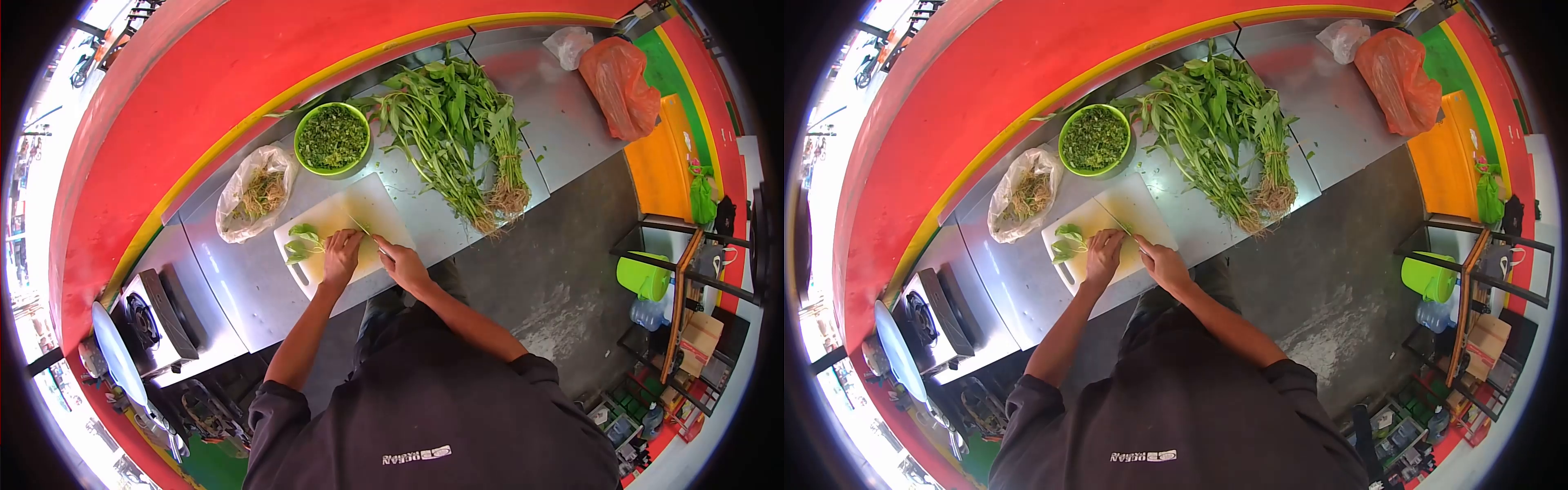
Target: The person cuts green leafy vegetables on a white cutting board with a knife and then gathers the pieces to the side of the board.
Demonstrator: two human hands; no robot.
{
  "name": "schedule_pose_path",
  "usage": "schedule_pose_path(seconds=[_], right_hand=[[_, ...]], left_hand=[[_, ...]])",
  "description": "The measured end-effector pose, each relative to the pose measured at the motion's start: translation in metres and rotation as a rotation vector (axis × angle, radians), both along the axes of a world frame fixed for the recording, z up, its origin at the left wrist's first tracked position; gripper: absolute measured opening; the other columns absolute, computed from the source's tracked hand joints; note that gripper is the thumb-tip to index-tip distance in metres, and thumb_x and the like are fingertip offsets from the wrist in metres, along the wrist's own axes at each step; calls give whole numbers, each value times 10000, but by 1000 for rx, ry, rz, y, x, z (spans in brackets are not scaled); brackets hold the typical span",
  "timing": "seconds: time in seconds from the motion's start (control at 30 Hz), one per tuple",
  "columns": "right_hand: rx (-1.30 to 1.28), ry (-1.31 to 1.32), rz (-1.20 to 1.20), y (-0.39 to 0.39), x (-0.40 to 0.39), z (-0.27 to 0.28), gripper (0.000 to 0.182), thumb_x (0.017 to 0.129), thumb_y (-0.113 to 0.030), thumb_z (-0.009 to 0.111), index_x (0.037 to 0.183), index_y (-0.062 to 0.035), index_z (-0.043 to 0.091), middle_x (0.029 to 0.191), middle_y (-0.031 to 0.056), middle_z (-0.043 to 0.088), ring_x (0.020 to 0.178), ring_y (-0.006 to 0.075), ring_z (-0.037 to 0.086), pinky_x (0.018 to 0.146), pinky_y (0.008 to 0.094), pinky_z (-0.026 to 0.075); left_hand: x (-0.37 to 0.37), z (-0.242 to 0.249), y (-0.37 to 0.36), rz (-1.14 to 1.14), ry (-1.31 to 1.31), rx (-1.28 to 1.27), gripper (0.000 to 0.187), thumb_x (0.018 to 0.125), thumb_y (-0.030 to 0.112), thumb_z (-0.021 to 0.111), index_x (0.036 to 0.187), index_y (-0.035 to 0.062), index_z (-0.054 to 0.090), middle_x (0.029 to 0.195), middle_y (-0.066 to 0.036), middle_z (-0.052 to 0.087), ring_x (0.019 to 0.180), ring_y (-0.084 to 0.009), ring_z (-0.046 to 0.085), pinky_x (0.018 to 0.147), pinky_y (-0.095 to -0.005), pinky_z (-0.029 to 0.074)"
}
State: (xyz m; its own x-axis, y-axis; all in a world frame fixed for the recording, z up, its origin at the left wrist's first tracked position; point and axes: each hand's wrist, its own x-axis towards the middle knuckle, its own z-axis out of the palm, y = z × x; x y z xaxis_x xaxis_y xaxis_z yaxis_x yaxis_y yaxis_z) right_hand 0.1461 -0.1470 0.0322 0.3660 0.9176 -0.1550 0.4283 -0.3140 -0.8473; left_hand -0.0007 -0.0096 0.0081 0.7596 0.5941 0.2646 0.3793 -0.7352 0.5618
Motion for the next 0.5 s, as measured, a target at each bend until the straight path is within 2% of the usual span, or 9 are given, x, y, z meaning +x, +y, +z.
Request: schedule_pose_path(seconds=[0.2,0.5], right_hand=[[121,10,-21,-5,-1,1,453,972,-72,624,1424,-67,592,865,252,673,772,421,676,694,472,528],[86,25,-37,-1,-2,3,431,981,-94,629,1411,-75,604,853,255,667,751,426,669,685,478,525]], left_hand=[[2,-3,2,46,-10,-22,184,905,63,717,1087,88,735,1047,-57,679,960,-257,662,848,-413,463],[-1,5,3,4,43,43,157,899,89,737,1056,84,749,1029,-59,697,945,-263,670,828,-409,450]])
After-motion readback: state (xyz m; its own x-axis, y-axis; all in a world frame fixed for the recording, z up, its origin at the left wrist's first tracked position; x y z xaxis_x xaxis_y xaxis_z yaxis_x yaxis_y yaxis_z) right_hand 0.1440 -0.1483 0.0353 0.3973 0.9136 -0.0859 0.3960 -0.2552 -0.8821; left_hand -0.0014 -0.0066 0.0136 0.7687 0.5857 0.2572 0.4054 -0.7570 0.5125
